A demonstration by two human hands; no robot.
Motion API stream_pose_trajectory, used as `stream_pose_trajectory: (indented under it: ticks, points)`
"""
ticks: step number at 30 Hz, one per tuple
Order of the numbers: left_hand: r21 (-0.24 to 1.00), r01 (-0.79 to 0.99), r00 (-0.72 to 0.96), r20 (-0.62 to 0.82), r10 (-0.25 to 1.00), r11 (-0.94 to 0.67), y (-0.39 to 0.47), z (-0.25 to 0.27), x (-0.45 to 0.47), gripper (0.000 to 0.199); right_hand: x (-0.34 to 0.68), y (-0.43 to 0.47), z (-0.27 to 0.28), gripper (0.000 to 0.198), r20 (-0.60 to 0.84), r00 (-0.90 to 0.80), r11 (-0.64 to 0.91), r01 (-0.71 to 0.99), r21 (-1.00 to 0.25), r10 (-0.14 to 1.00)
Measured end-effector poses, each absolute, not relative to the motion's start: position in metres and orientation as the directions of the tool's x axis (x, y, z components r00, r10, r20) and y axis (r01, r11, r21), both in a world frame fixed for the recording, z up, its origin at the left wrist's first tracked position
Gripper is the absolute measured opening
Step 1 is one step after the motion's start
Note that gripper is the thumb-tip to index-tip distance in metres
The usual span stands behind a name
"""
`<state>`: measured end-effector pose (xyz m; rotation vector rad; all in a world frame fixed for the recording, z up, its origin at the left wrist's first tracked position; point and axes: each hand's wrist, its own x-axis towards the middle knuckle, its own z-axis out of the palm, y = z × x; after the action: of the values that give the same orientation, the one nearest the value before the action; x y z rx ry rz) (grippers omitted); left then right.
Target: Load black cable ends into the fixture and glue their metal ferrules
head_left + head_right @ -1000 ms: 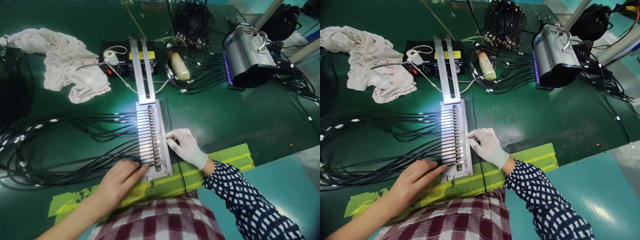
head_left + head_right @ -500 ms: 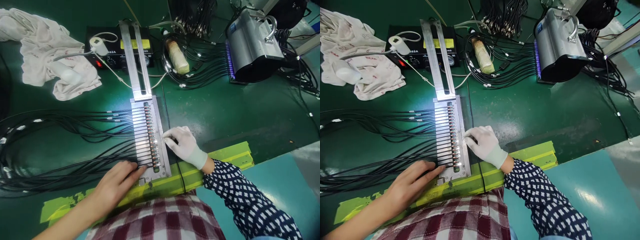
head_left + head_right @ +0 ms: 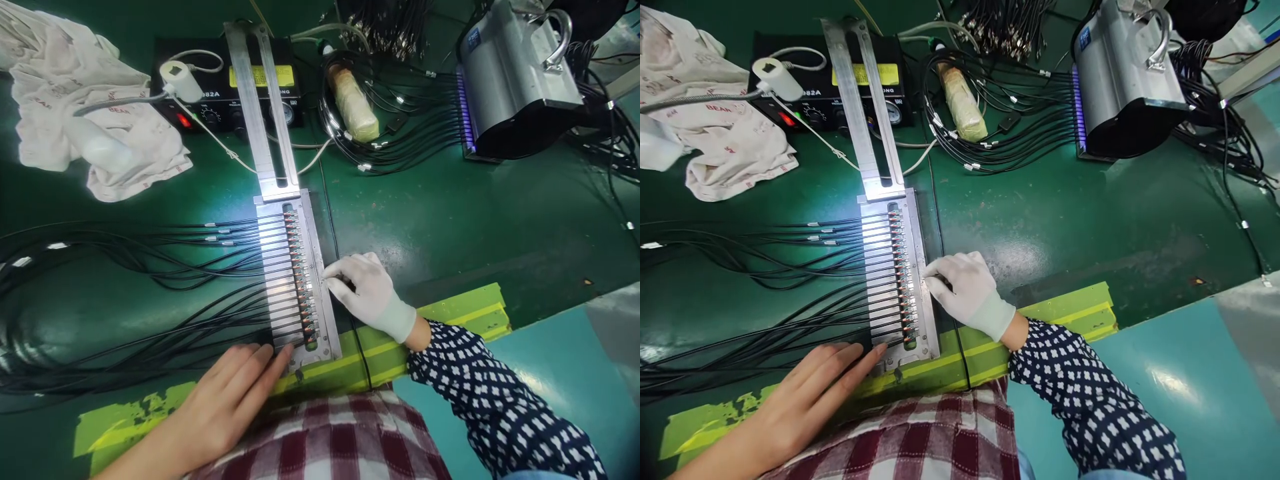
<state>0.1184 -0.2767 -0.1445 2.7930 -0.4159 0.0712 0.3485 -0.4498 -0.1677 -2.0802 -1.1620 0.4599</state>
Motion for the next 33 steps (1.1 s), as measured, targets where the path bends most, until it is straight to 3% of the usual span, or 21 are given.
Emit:
stream_pose_trajectory:
  ticks: [4,14,20,28,33]
  points:
    - [0.291,-0.281,0.960,0.095,-0.264,-0.915,-0.276,-0.153,0.116,0.053,0.349,-0.450,-0.168,0.009,0.026,0.532,-0.353,0.596,-0.721,0.846]
    - [0.515,-0.242,0.970,0.146,-0.194,-0.822,-0.268,-0.184,0.104,0.053,0.349,-0.449,-0.167,0.011,0.018,0.534,-0.361,0.595,-0.718,0.845]
    - [0.227,-0.119,0.980,0.184,-0.077,-0.967,-0.279,-0.182,0.095,0.046,0.350,-0.448,-0.167,0.010,0.020,0.537,-0.363,0.595,-0.717,0.843]
    - [0.357,-0.275,0.945,0.273,-0.182,-0.893,-0.281,-0.172,0.123,0.040,0.351,-0.448,-0.166,0.008,0.001,0.544,-0.375,0.580,-0.723,0.839]
    - [0.175,-0.371,0.919,0.214,-0.332,-0.912,-0.287,-0.173,0.127,0.049,0.344,-0.450,-0.166,0.007,0.015,0.588,-0.410,0.582,-0.703,0.809]
